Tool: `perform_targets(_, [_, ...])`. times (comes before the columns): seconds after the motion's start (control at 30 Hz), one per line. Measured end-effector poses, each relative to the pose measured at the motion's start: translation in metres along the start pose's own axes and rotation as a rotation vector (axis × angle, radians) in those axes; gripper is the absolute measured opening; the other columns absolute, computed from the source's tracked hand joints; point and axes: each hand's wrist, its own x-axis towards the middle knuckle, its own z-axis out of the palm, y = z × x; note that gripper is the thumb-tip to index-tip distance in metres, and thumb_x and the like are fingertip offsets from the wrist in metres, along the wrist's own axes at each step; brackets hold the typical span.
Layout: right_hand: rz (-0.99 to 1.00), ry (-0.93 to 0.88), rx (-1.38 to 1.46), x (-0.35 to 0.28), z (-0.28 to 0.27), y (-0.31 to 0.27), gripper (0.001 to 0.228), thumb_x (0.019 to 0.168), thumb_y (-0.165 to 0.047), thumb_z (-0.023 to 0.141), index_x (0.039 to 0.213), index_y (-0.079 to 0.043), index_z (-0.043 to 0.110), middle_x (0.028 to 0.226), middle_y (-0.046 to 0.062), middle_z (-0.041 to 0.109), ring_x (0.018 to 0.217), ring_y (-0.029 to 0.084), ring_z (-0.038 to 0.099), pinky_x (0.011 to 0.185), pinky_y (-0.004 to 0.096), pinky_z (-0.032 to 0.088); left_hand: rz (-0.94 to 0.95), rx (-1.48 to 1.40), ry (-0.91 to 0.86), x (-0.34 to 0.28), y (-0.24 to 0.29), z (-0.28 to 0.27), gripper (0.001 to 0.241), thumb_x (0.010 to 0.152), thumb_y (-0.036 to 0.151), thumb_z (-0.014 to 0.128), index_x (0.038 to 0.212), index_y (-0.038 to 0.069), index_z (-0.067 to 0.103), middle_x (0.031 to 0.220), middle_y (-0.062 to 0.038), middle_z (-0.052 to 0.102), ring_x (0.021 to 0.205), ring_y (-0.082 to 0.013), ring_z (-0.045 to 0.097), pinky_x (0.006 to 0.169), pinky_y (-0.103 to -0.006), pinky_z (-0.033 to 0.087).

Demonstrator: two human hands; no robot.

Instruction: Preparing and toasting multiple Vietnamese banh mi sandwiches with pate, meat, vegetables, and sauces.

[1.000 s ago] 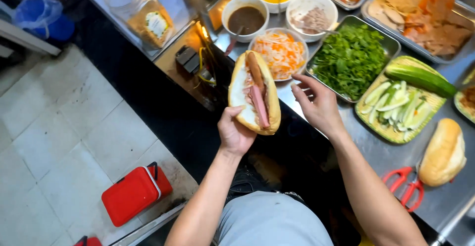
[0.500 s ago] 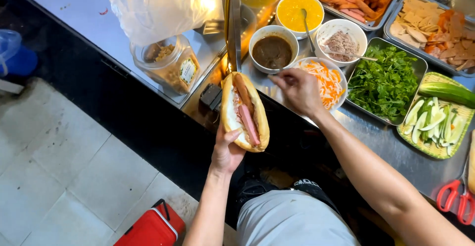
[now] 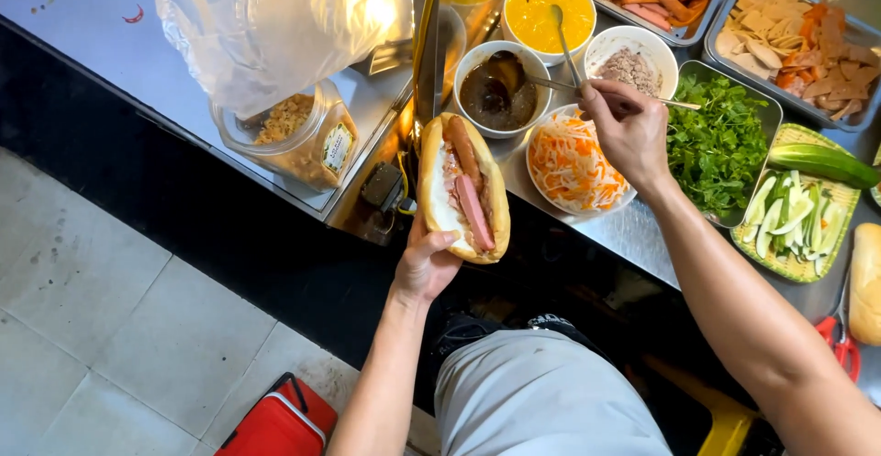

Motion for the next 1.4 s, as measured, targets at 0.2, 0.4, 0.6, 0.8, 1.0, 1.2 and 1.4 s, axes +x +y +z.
perform_targets(0.2, [0.192, 0.09, 0.329, 0.0, -0.012, 0.024, 0.028, 0.108, -0.021, 0.068, 0.119, 0.004, 0.073, 0.1, 0.013, 0.077, 0.083, 0.015, 0.073, 0.072, 0.026, 0.057, -0.021, 0.006, 0.006, 0.011, 0.0, 0.005, 0.107, 0.074, 0.011, 0.073, 0.165, 0.013, 0.017, 0.153, -0.012, 0.04, 0.144, -0.0295, 0.04, 0.122, -0.0468, 0.034])
perform_targets(0.4, [0.126, 0.151, 0.5, -0.016, -0.064, -0.007, 0.025, 0.111, -0.017, 0.068, 0.122, 0.006, 0.071, 0.101, 0.015, 0.075, 0.081, 0.017, 0.072, 0.07, 0.027, 0.056, -0.006, -0.026, -0.04, 0.054, -0.017, 0.007, 0.105, 0.072, 0.013, 0.067, 0.165, 0.011, 0.018, 0.157, -0.012, 0.038, 0.148, -0.03, 0.038, 0.126, -0.0458, 0.03])
perform_targets(0.6, [0.065, 0.173, 0.524, -0.052, -0.116, -0.057, 0.022, 0.118, -0.012, 0.069, 0.121, 0.01, 0.07, 0.1, 0.017, 0.073, 0.079, 0.019, 0.071, 0.07, 0.028, 0.056, 0.06, -0.067, -0.088, 0.111, -0.039, 0.015, 0.092, 0.076, 0.013, 0.058, 0.161, 0.0, 0.027, 0.156, -0.017, 0.043, 0.148, -0.0321, 0.041, 0.13, -0.0476, 0.03])
perform_targets(0.8, [0.077, 0.163, 0.472, -0.09, -0.136, -0.064, 0.021, 0.116, -0.009, 0.069, 0.119, 0.011, 0.069, 0.101, 0.019, 0.073, 0.081, 0.02, 0.071, 0.074, 0.029, 0.058, 0.03, -0.15, -0.093, 0.132, -0.042, 0.035, 0.084, 0.076, 0.015, 0.055, 0.156, 0.003, 0.032, 0.146, -0.017, 0.05, 0.134, -0.0349, 0.048, 0.12, -0.0531, 0.034])
perform_targets(1.0, [0.004, 0.18, 0.453, -0.089, -0.131, -0.075, 0.021, 0.115, -0.011, 0.069, 0.116, 0.01, 0.069, 0.099, 0.018, 0.072, 0.08, 0.021, 0.072, 0.072, 0.03, 0.06, -0.002, -0.191, -0.131, 0.109, -0.042, 0.051, 0.083, 0.082, 0.017, 0.055, 0.16, 0.0, 0.032, 0.149, -0.021, 0.046, 0.134, -0.036, 0.048, 0.124, -0.0534, 0.033])
perform_targets(1.2, [-0.175, 0.195, 0.429, -0.082, -0.127, -0.07, 0.018, 0.119, -0.009, 0.066, 0.12, 0.009, 0.067, 0.102, 0.02, 0.072, 0.084, 0.024, 0.074, 0.073, 0.033, 0.061, -0.009, -0.176, -0.087, 0.065, -0.025, 0.085, 0.098, 0.071, 0.014, 0.058, 0.163, 0.005, 0.024, 0.159, -0.013, 0.04, 0.148, -0.0293, 0.041, 0.13, -0.0485, 0.028])
perform_targets(1.4, [-0.462, 0.09, 0.087, -0.091, -0.133, -0.077, 0.017, 0.112, -0.011, 0.065, 0.115, 0.006, 0.066, 0.096, 0.019, 0.072, 0.08, 0.024, 0.074, 0.071, 0.034, 0.062, -0.01, -0.189, -0.085, 0.067, -0.025, 0.073, 0.099, 0.071, 0.015, 0.059, 0.164, 0.005, 0.024, 0.159, -0.013, 0.041, 0.148, -0.0296, 0.04, 0.131, -0.049, 0.027])
